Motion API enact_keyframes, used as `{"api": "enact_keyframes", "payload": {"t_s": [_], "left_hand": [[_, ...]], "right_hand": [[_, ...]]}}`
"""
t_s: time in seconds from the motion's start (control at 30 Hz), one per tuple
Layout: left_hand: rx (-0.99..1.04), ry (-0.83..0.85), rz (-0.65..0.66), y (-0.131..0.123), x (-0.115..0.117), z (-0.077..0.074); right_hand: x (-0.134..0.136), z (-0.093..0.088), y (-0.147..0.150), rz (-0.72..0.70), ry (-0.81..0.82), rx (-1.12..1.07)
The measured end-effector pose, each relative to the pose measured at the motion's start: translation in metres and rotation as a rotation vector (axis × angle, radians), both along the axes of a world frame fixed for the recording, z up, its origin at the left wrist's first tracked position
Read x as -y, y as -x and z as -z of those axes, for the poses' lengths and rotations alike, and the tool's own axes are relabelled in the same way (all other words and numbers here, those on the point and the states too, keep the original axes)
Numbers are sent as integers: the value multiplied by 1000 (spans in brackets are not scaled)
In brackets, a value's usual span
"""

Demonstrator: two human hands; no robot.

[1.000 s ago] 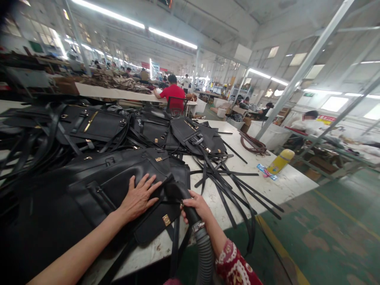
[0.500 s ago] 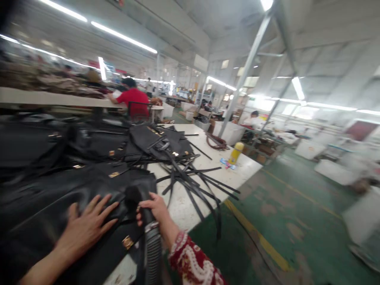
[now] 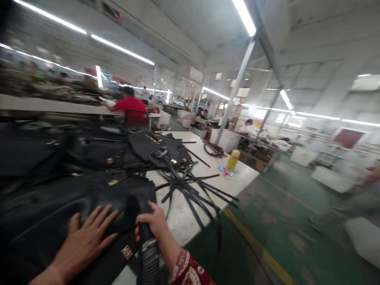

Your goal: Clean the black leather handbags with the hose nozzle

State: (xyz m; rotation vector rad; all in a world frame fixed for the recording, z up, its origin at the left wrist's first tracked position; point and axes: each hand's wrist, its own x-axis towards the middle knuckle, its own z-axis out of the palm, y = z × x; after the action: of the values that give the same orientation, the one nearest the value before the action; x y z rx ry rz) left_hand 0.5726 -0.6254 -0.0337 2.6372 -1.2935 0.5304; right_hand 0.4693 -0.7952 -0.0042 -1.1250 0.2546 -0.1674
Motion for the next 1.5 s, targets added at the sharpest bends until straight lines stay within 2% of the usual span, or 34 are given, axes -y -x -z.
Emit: {"api": "enact_keyframes", "payload": {"t_s": [0.07, 0.17, 0.2, 0.23, 0.3, 0.37, 0.47, 0.63, 0.83, 0.97, 1.1, 1.2, 1.27, 1.4, 1.5], "left_hand": [[-38, -78, 35, 11, -24, -6], [-109, -116, 148, 15, -37, -13], [-110, -107, 136, 13, -40, -15], [-95, -88, 81, 10, -42, -16], [-30, -28, -113, 1, -48, -15], [32, 22, -274, -7, -52, -13], [40, 22, -305, -12, -55, -7], [-15, 24, -308, -11, -55, -5], [-33, 64, -303, -11, -57, -5], [-32, 61, -289, -11, -58, -4], [-46, 80, -287, -11, -59, -2], [-60, 95, -286, -12, -60, -1], [-76, 97, -284, -12, -61, -1], [-86, 104, -283, -12, -61, -2], [-73, 105, -283, -10, -62, -2]], "right_hand": [[1, -10, -4, -24, 30, 21], [3, -27, -6, -119, 92, 39], [2, -34, -7, -154, 116, 38], [1, -41, -9, -189, 141, 35], [-4, -54, -19, -255, 189, 24], [-11, -62, -38, -311, 227, 9], [-20, -64, -79, -387, 268, -28], [-28, -57, -144, -506, 334, -162], [-41, -61, -188, -508, 362, -222], [-40, -71, -191, -457, 352, -169], [-28, -78, -163, -484, 344, -142], [-24, -72, -137, -540, 346, -172], [-27, -63, -130, -550, 344, -193], [-44, -49, -153, -476, 342, -202], [-58, -52, -184, -380, 347, -194]]}}
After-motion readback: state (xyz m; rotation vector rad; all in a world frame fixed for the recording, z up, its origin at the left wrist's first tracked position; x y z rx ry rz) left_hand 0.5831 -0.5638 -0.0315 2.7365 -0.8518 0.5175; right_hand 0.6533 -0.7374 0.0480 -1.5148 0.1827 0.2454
